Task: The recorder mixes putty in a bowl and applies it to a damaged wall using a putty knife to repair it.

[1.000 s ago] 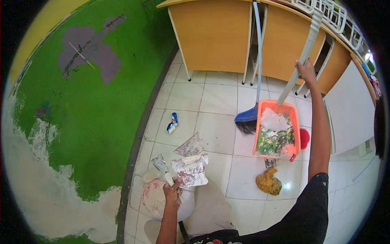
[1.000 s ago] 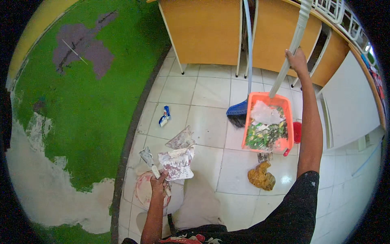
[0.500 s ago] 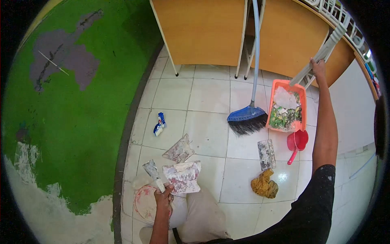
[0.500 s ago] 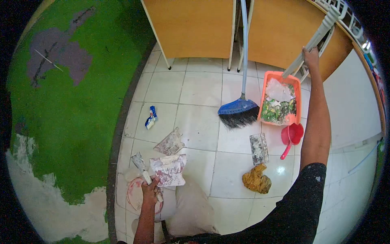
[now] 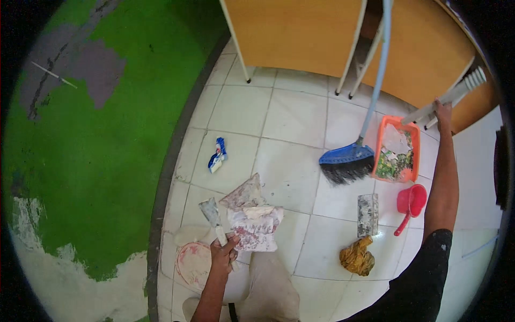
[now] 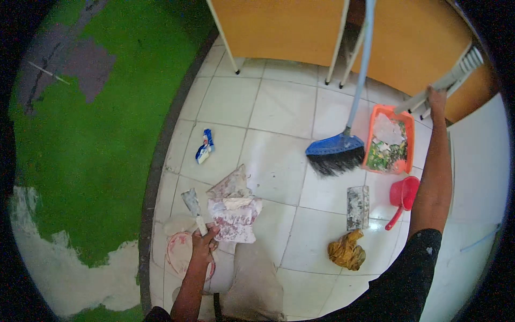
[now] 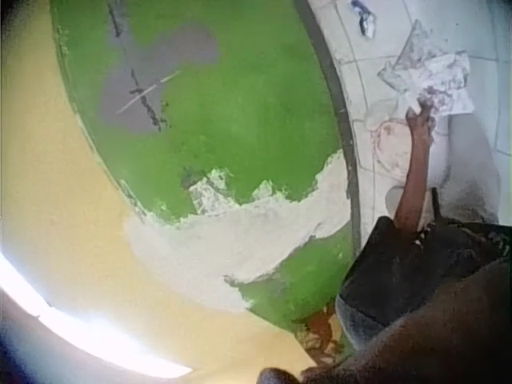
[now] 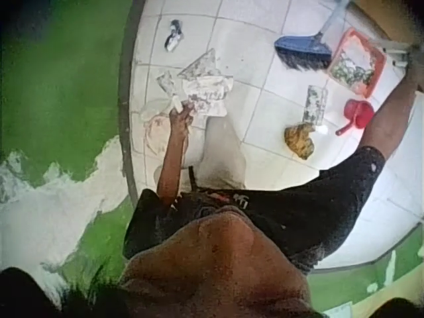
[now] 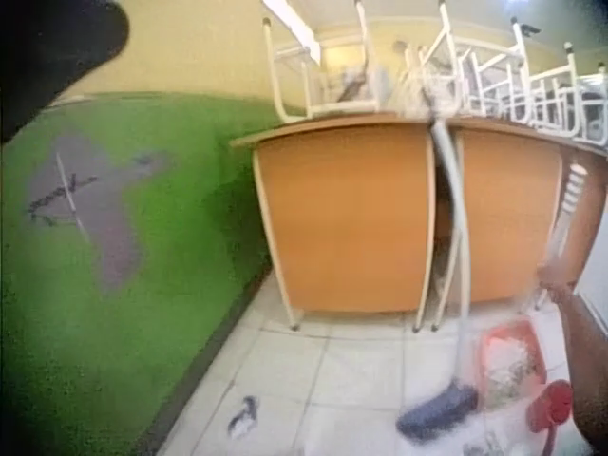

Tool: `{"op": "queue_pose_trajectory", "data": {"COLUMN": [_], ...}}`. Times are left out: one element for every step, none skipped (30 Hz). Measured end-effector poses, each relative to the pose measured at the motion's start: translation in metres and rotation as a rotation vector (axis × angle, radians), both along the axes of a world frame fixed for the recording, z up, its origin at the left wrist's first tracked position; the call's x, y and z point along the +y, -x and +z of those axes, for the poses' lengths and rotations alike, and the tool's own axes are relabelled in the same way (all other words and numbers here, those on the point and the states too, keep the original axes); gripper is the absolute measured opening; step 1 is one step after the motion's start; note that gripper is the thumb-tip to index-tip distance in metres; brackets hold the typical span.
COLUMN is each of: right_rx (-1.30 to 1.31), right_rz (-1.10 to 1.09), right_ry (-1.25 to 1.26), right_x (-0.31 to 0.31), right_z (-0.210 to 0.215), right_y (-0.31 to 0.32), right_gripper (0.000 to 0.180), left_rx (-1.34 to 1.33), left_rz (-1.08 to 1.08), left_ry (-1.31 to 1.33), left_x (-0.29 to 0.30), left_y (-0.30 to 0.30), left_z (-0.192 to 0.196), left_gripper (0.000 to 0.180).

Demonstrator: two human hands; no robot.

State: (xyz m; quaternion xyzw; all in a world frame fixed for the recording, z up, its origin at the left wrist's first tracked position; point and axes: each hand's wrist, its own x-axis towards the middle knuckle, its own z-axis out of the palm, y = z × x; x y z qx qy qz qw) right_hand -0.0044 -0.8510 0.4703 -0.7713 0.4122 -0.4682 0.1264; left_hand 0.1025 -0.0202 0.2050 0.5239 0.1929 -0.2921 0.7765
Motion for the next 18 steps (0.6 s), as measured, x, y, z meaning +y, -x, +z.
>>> {"op": "queue_pose_trajectory", "data": {"right_rx": [-0.003,0.024,0.050,0.050,0.001,-0.050,-0.097,-0.141,-0.186,-0.061,-0.067,-0.209,-0.349,-0.394,-0.242,-0.101,-0.173,-0.238], "right_rz": [-0.051,-0.117,-0.174,-0.150,-0.118,-0.087,-0.065,-0.046,-0.036,-0.120,-0.120,-0.261,-0.403,-0.399,-0.308,-0.253,0.244,0.741], "right_ry": [-0.081,-0.005,0.069,0.048,-0.021,-0.096,-0.165,-0.233,-0.294,-0.062,-0.047,0.152,0.350,0.174,0.263,0.133,-0.095,-0.326], "right_x": [-0.003,-0.027,-0.044,-0.042,-0.040,-0.034,-0.029,-0.024,-0.021,-0.031,-0.037,-0.016,0.016,0.102,0.135,0.158,0.203,0.260], "right_z": [-0.013,-0.004,0.004,-0.014,-0.030,-0.047,-0.058,-0.068,-0.073,-0.063,-0.065,-0.098,-0.126,-0.148,-0.182,-0.238,-0.303,-0.353], "right_y": [0.001,0.021,0.029,0.018,0.011,0.003,0.001,-0.003,-0.004,-0.001,-0.001,-0.015,-0.030,-0.071,-0.075,-0.086,-0.094,-0.100], "right_gripper": [0.047,0.048,0.050,0.050,0.049,0.049,0.048,0.048,0.048,0.045,0.045,0.042,0.040,0.034,0.031,0.028,0.035,0.046], "left_rx": [-0.005,-0.016,-0.027,-0.016,-0.015,-0.019,-0.018,-0.013,-0.004,-0.004,-0.008,-0.018,-0.028,-0.035,-0.023,-0.010,-0.008,-0.025], "left_rz": [0.025,0.015,0.014,0.030,0.052,0.061,0.061,0.073,0.081,0.087,0.087,0.097,0.109,0.139,0.147,0.150,0.149,0.157], "left_ry": [-0.014,0.018,0.045,0.028,0.009,-0.015,-0.033,-0.049,-0.042,-0.013,0.002,-0.033,-0.069,-0.112,-0.093,-0.062,-0.059,-0.060], "left_x": [0.001,-0.003,-0.004,-0.001,0.001,0.005,0.006,0.007,0.006,0.001,-0.004,-0.005,-0.007,-0.004,-0.005,-0.009,-0.011,-0.011], "left_y": [0.001,0.001,0.002,0.003,0.006,0.009,0.011,0.014,0.015,0.015,0.014,0.014,0.014,0.015,0.016,0.016,0.018,0.019], "left_z": [-0.001,-0.006,-0.010,-0.008,-0.006,-0.003,-0.002,-0.002,-0.005,-0.002,0.002,0.006,0.007,0.009,0.004,-0.002,-0.006,-0.007], "left_gripper": [0.022,0.021,0.020,0.020,0.020,0.021,0.021,0.021,0.021,0.021,0.021,0.021,0.021,0.021,0.021,0.022,0.022,0.022]}}
